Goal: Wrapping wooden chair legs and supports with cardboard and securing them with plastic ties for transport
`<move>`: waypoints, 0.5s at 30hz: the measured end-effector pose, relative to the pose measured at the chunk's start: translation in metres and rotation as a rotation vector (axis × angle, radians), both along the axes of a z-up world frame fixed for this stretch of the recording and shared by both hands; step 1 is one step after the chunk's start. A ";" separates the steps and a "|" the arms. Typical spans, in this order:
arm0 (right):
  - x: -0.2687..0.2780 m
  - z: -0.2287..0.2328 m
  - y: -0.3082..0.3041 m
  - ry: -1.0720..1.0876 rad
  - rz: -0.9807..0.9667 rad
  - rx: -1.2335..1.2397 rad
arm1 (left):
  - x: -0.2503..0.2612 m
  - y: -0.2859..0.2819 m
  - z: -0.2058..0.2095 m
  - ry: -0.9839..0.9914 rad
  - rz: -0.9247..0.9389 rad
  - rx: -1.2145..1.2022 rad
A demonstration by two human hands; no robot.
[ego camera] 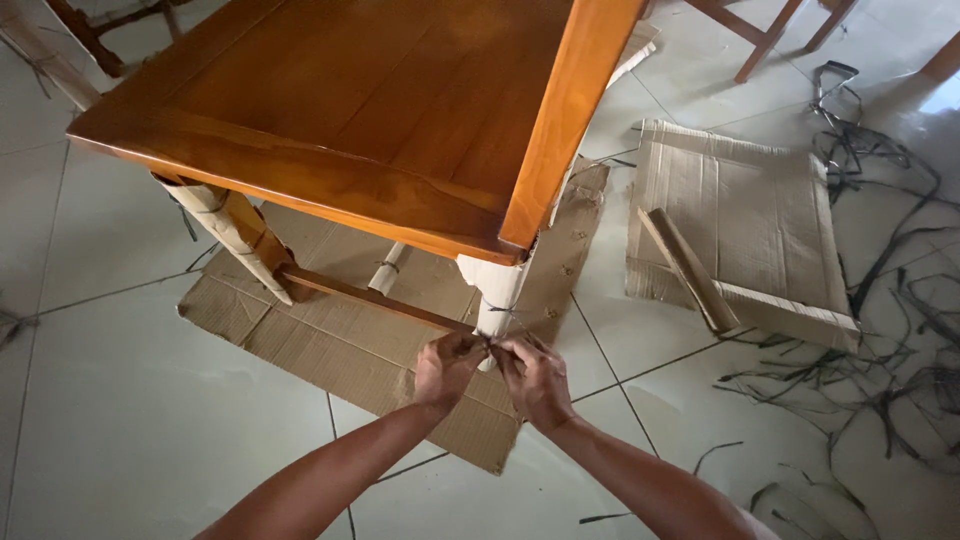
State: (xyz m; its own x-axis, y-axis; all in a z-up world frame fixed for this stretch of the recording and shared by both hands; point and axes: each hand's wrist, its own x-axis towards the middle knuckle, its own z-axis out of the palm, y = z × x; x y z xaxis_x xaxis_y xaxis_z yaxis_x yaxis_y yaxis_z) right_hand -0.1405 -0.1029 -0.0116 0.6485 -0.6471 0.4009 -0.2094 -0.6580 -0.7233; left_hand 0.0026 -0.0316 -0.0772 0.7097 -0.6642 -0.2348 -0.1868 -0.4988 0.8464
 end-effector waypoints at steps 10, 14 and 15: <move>0.007 -0.007 0.010 -0.018 -0.150 0.397 | -0.010 0.008 0.022 0.025 0.001 -0.026; 0.006 -0.004 0.008 -0.041 -0.159 0.385 | -0.008 0.001 0.012 0.132 0.074 -0.012; 0.006 0.002 0.009 -0.041 -0.159 0.385 | -0.008 0.003 0.017 0.132 0.075 -0.013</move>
State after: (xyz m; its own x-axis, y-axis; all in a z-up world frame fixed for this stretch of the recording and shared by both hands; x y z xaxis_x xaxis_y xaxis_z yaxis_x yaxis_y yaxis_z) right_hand -0.1343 -0.0940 -0.0096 0.5170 -0.8454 0.1341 -0.2520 -0.3001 -0.9200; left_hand -0.0053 -0.0290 -0.0605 0.7207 -0.6144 -0.3211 -0.0363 -0.4961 0.8675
